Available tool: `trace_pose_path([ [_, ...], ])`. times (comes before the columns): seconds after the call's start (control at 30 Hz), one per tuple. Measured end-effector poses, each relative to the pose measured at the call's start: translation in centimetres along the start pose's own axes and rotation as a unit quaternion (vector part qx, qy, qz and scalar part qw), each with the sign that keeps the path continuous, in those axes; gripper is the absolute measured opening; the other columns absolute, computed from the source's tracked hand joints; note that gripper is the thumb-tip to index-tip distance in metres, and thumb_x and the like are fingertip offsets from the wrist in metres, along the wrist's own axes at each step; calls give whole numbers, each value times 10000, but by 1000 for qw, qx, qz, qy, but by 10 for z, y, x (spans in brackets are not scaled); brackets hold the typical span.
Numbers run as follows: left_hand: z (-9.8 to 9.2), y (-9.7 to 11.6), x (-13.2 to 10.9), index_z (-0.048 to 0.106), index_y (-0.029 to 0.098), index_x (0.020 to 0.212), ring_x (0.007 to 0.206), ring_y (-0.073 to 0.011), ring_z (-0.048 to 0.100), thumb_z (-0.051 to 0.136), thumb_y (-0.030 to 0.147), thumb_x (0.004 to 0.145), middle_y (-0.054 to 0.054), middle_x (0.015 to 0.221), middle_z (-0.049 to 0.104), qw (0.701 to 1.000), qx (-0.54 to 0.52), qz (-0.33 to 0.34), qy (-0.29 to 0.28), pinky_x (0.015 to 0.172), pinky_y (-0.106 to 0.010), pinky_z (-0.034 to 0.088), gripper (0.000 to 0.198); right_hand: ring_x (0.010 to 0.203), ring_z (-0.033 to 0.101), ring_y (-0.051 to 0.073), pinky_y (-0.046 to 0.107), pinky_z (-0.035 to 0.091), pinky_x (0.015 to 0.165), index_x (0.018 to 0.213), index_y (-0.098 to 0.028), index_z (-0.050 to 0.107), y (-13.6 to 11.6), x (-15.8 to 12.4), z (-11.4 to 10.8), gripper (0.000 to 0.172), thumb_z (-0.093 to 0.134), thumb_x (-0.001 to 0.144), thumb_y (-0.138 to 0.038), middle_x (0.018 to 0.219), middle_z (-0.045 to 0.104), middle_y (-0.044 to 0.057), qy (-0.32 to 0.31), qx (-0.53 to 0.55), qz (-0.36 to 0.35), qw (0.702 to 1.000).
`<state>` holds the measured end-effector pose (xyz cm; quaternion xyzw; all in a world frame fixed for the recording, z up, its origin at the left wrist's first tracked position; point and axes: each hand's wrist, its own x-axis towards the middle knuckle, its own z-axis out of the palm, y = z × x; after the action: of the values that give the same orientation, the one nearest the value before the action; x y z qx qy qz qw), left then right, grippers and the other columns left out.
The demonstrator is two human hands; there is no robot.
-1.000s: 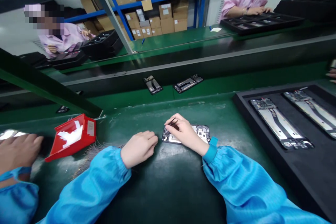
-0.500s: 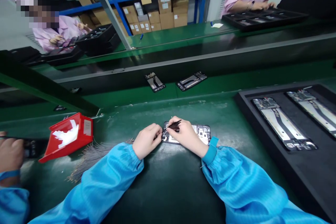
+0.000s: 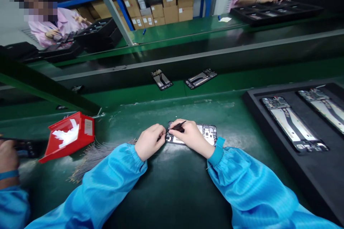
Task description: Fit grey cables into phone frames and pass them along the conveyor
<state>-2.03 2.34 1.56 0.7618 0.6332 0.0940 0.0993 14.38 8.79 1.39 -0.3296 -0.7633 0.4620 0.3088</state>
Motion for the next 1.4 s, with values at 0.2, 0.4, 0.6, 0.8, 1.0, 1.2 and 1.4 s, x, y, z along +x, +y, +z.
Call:
trace_pose_path([
  [0.2, 0, 0, 0, 509, 181, 789, 734, -133, 494, 418, 173, 815, -6, 764, 507, 1000, 4, 0, -7, 672, -233, 404, 95, 779, 623, 168, 289, 485, 713, 780, -179, 645, -1, 0, 0, 66, 600, 741, -207, 819, 672, 30, 0, -1, 3, 1000],
  [0.4, 0, 0, -1, 505, 180, 777, 728, -136, 489, 427, 174, 812, -6, 763, 511, 1000, 10, 7, 0, 667, -235, 397, 85, 780, 623, 168, 288, 483, 715, 780, -185, 644, 1, 0, 0, 59, 607, 739, -205, 821, 673, 24, 2, 4, 2, 1000],
  [0.6, -1, 1, -1, 505, 180, 781, 726, -136, 488, 424, 177, 815, -6, 764, 510, 1000, 12, 8, -4, 660, -233, 392, 88, 794, 620, 166, 290, 476, 734, 794, -188, 647, 0, -1, 0, 65, 613, 739, -200, 830, 671, 18, 0, 3, 2, 1000],
  [0.8, 0, 1, -1, 506, 179, 780, 724, -135, 489, 428, 175, 812, -6, 763, 514, 1000, 10, 11, 3, 660, -232, 391, 84, 785, 617, 159, 276, 476, 724, 799, -185, 641, -1, -1, 0, 61, 606, 750, -194, 822, 667, 17, -5, -5, -11, 1000],
  [1.0, 0, 1, 0, 501, 181, 771, 719, -133, 498, 433, 172, 804, -1, 753, 516, 1000, 10, 8, 0, 656, -230, 395, 76, 774, 584, 156, 284, 469, 713, 838, -182, 605, 0, -7, 1, 80, 529, 813, -186, 827, 628, 43, -30, -65, -111, 991],
  [1.2, -3, 2, 2, 493, 186, 759, 689, -124, 505, 459, 171, 788, 12, 735, 513, 1000, -7, 4, -18, 618, -216, 391, 47, 768, 566, 169, 303, 465, 708, 837, -165, 575, 1, -9, 8, 67, 509, 823, -166, 810, 615, 62, -47, -123, -169, 977],
  [1.4, -17, -16, 1, 514, 192, 846, 758, -129, 516, 433, 170, 833, -5, 839, 524, 997, -2, 48, -58, 655, -219, 413, 85, 772, 547, 158, 284, 445, 698, 798, -188, 532, -2, -18, -21, 54, 489, 830, -199, 815, 568, 45, 80, -120, -117, 983],
])
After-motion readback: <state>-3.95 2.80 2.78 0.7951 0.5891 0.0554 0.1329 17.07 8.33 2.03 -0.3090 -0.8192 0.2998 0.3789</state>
